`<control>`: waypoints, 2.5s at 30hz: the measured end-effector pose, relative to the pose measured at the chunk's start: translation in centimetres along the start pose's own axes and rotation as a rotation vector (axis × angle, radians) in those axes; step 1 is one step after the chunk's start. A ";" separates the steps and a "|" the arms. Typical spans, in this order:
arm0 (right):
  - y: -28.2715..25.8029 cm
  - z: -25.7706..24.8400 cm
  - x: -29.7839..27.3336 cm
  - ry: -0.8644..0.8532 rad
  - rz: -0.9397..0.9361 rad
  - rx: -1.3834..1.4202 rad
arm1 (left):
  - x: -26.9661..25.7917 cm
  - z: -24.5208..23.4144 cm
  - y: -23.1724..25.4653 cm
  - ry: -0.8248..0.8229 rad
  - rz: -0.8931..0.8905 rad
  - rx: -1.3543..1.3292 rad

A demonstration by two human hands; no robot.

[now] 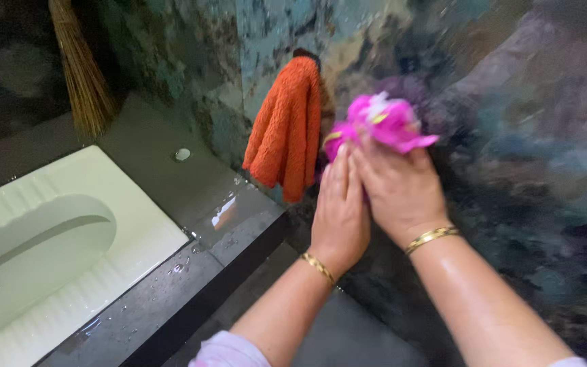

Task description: The person wipes down the tiled wall and ledge using a pink cloth, occasionally rinsing it with water from a blue cup filled from a large blue barrel.

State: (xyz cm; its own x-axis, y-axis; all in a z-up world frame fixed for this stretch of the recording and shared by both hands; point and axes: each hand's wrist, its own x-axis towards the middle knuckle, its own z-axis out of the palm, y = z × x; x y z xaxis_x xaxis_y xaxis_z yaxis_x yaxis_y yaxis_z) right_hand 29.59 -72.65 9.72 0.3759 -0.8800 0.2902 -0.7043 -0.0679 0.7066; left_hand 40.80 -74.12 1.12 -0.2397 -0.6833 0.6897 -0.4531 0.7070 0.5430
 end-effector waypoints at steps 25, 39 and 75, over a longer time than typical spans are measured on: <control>-8.9 0.5 -8.1 -0.083 0.111 0.772 | -12.9 15.8 -7.1 -0.077 -0.734 -0.787; -11.2 2.5 -16.4 -0.150 0.260 0.874 | -19.4 24.8 -21.9 -0.081 -1.009 -0.367; -0.7 -9.1 -25.3 0.185 0.723 0.725 | -11.0 11.8 12.8 -0.240 -0.043 -0.148</control>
State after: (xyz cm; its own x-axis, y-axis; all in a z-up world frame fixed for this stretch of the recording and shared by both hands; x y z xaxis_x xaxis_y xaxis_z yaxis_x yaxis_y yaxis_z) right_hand 26.05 -46.08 7.78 -0.2367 -0.7416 0.6277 -0.9683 0.1269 -0.2153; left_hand 27.51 -59.74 -5.17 -0.4275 -0.7242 0.5411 -0.3412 0.6836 0.6452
